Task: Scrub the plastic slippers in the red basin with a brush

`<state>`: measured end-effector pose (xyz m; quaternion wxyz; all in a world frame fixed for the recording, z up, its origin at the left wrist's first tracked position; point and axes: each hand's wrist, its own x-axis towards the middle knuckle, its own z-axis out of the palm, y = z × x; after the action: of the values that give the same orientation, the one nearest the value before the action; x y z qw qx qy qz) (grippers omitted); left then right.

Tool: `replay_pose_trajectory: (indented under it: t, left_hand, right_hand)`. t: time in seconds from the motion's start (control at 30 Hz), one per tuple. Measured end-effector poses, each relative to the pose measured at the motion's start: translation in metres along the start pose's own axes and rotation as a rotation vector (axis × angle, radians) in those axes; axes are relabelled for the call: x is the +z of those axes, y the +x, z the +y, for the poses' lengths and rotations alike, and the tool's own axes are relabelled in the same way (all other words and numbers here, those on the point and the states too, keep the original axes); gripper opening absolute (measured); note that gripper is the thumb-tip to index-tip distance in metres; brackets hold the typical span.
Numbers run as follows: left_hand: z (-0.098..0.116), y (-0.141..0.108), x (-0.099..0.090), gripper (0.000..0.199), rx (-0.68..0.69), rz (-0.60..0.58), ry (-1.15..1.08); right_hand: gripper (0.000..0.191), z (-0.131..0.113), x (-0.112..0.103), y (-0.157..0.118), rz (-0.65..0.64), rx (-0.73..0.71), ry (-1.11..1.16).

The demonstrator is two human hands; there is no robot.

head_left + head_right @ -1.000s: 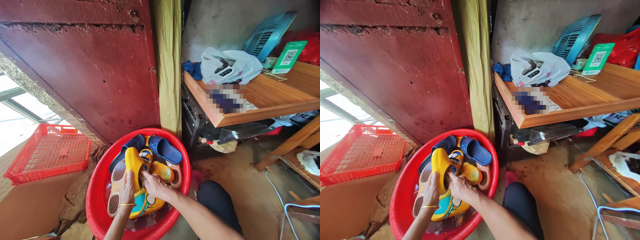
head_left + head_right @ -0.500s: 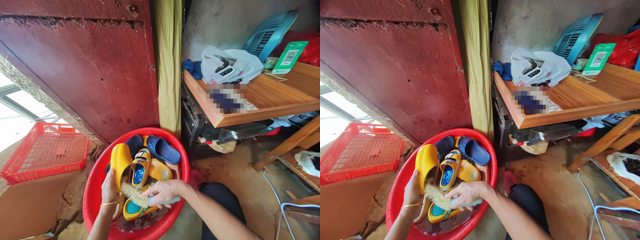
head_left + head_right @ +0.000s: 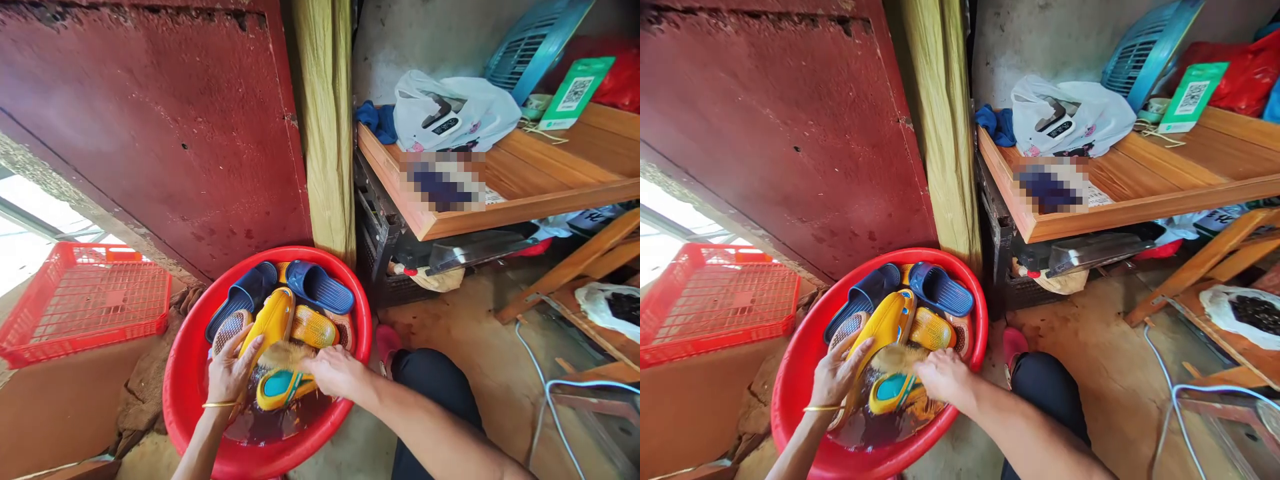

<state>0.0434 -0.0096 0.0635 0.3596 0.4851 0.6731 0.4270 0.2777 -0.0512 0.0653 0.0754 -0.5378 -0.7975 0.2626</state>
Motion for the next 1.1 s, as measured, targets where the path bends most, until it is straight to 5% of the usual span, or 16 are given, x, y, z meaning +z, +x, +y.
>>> replay_pose_trajectory:
  t: [0.1,0.27,0.43,0.5,0.57,0.63,0.83,1.1]
  left_hand:
    - [-0.005,0.008,-0.001,0.061,0.056,0.044,0.059]
    - [-0.019,0.03,-0.017,0.053,-0.081,0.0,0.065]
    - [-0.021,0.023,-0.024,0.041,0.215,0.296,0.345]
    - [-0.019,0.007,-0.013,0.036,0.297,0.164,0.344]
    - [-0.02,-0.012,0.004,0.031,0.266,-0.151,0.294]
    - [-0.026,-0.029,0.023,0.033,0.21,-0.337,0.302]
    - [-0.046,-0.038,0.049,0.049,0.059,-0.588,0.212]
    - [-0.002,-0.029,0.017,0.049,-0.211,-0.587,-0.256]
  right_hand:
    - [0.044,0.012,-0.01,0.005,0.016,-0.001,-0.056]
    - [0.049,0.043,-0.031,0.003,0.063,-0.037,-0.02]
    - [0.056,0.058,-0.04,0.003,0.105,0.138,-0.065]
    - [0.055,0.057,-0.04,0.005,0.119,0.145,-0.081]
    - [0.055,0.054,-0.038,0.008,0.108,0.125,-0.089]
    - [0.055,0.05,-0.035,0.01,0.082,0.103,-0.094]
    - [0.055,0.043,-0.028,0.015,0.081,0.027,-0.064]
    - [0.052,0.051,-0.025,0.017,0.195,0.054,0.005]
